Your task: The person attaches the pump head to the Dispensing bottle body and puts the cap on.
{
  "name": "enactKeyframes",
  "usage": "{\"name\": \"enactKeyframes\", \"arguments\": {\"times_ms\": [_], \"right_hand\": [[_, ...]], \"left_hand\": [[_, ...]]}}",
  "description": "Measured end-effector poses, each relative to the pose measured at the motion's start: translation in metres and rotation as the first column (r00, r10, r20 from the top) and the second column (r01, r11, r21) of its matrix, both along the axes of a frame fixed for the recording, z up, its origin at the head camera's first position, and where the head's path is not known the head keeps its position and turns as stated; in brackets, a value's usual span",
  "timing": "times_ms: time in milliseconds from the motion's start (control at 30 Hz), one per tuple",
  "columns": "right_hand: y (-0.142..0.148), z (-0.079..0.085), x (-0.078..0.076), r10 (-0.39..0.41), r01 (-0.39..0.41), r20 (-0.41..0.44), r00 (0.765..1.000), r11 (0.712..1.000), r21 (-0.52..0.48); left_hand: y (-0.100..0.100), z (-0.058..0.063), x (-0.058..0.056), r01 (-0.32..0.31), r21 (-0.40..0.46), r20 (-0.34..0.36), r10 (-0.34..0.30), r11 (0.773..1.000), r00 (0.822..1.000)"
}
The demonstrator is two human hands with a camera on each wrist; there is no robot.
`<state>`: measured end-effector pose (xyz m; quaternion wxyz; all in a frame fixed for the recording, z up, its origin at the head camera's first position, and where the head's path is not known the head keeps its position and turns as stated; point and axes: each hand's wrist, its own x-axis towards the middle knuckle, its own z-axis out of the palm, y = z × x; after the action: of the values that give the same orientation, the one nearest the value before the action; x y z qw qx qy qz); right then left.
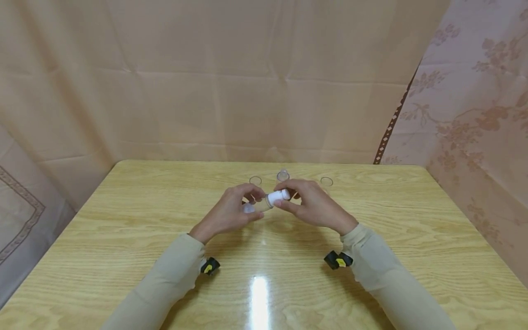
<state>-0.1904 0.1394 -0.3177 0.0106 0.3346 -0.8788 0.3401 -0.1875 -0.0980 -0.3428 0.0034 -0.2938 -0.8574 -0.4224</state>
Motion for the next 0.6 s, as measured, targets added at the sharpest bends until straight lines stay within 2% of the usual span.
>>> {"name": "enactKeyframes", "arguments": {"times_ms": [100,367,600], "right_hand": [[0.0003,0.0009,0.0004,-0.006,0.006,0.016,1.0,1.0,0.005],[0.0016,0.0,0.0,-0.017,0.017,-0.024,1.0,1.0,-0.003],[0.0026,-0.0024,0.0001,-0.005,0.005,-0.025,1.0,1.0,-0.016]], "left_hand": [[0.0003,0.0002,0.0002,-0.004,-0.003,0.003,0.004,1.0,1.0],[0.0006,0.002,0.0003,0.001,0.004,0.012,-0.001,1.0,1.0],[0.0003,0.0026,0.0015,0.001,-0.002,0.017,-0.001,1.0,1.0]]}}
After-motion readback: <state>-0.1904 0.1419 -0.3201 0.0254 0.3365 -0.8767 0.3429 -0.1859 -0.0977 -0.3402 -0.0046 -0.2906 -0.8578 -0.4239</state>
